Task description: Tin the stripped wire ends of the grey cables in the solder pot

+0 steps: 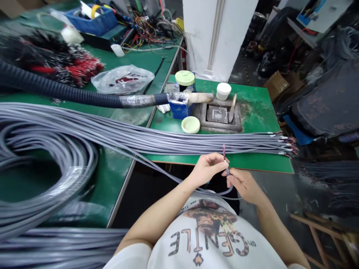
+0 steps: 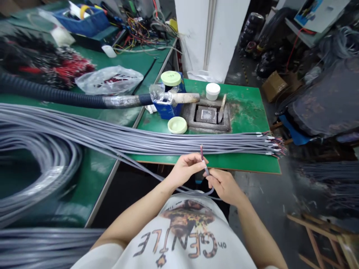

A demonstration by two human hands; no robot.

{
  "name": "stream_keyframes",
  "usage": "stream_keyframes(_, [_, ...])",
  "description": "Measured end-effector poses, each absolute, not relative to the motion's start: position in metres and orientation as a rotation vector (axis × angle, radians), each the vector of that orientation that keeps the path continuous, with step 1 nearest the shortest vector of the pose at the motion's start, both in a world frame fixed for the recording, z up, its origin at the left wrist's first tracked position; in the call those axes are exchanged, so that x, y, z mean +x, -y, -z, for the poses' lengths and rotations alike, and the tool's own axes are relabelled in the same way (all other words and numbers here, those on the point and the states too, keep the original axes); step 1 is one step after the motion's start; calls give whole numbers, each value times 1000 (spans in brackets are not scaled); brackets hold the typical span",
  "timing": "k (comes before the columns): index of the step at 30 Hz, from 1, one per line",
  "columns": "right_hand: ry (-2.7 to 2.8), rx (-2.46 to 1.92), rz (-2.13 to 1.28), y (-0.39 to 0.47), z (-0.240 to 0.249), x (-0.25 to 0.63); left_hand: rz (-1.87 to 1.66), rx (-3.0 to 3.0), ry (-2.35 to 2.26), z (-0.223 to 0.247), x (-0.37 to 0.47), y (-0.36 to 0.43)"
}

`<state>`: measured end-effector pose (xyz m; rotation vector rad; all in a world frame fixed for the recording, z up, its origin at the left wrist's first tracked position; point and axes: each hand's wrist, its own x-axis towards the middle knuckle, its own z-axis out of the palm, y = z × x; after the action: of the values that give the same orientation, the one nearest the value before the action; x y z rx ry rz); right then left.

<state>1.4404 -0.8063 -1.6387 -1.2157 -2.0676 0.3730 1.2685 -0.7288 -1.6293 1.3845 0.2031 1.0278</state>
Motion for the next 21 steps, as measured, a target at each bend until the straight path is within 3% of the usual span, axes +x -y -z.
stream_keyframes(7, [1953, -1175, -287, 791, 1638, 1434, -1156, 1482, -317, 1634, 1271, 736])
stream_keyframes(13, [1974, -871, -769, 780, 1644, 1445, -921, 1322, -116, 1627, 1267, 733])
stream_keyframes(21, [1832, -623, -1171, 765, 1661, 1449, -977, 1157, -128, 1631, 1268, 718])
